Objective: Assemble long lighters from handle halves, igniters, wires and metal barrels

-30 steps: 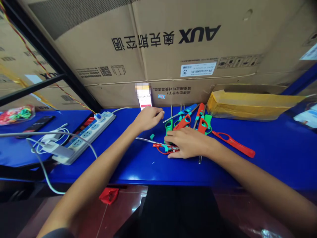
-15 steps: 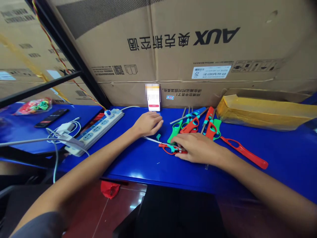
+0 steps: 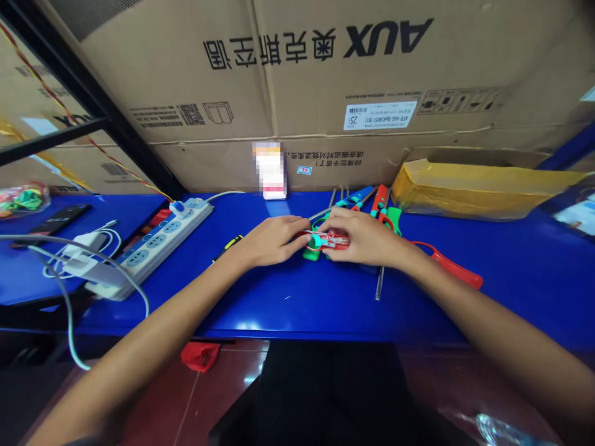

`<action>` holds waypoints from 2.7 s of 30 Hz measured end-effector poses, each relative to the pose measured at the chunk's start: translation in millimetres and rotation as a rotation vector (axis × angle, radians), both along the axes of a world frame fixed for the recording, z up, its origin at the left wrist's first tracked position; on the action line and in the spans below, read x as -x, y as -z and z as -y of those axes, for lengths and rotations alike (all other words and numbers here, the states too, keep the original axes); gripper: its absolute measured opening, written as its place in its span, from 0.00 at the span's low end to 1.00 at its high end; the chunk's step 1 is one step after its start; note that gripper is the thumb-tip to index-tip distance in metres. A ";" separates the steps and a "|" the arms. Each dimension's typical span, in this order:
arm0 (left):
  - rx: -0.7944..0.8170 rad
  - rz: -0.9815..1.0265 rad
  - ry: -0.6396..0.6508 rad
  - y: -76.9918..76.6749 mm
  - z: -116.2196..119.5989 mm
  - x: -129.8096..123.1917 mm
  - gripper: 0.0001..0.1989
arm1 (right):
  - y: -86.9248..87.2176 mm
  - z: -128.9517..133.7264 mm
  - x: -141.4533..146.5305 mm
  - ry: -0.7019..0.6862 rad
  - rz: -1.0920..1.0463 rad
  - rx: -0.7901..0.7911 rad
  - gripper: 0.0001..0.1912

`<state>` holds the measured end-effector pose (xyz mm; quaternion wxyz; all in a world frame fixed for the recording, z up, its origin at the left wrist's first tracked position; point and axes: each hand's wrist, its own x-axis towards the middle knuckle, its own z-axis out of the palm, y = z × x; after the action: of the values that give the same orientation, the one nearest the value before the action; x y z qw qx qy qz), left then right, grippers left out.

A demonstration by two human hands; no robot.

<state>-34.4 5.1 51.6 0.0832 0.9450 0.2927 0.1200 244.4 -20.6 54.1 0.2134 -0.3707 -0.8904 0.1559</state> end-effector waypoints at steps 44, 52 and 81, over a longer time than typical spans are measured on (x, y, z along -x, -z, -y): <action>0.072 0.255 -0.041 1.0 -22.1 28.3 0.20 | 10.5 -10.9 0.0 0.012 -0.234 0.087 0.16; -0.037 0.219 0.039 -5.0 -20.2 32.0 0.19 | 9.7 -12.6 -2.4 0.044 -0.249 0.072 0.16; -0.027 0.381 -0.027 -0.6 -18.5 27.2 0.08 | 14.4 -12.8 -0.9 0.020 -0.372 0.082 0.13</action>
<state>-61.6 23.6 52.2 0.1227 0.9022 0.2829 0.3017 245.3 -7.8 39.7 0.3606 -0.3528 -0.8247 0.2556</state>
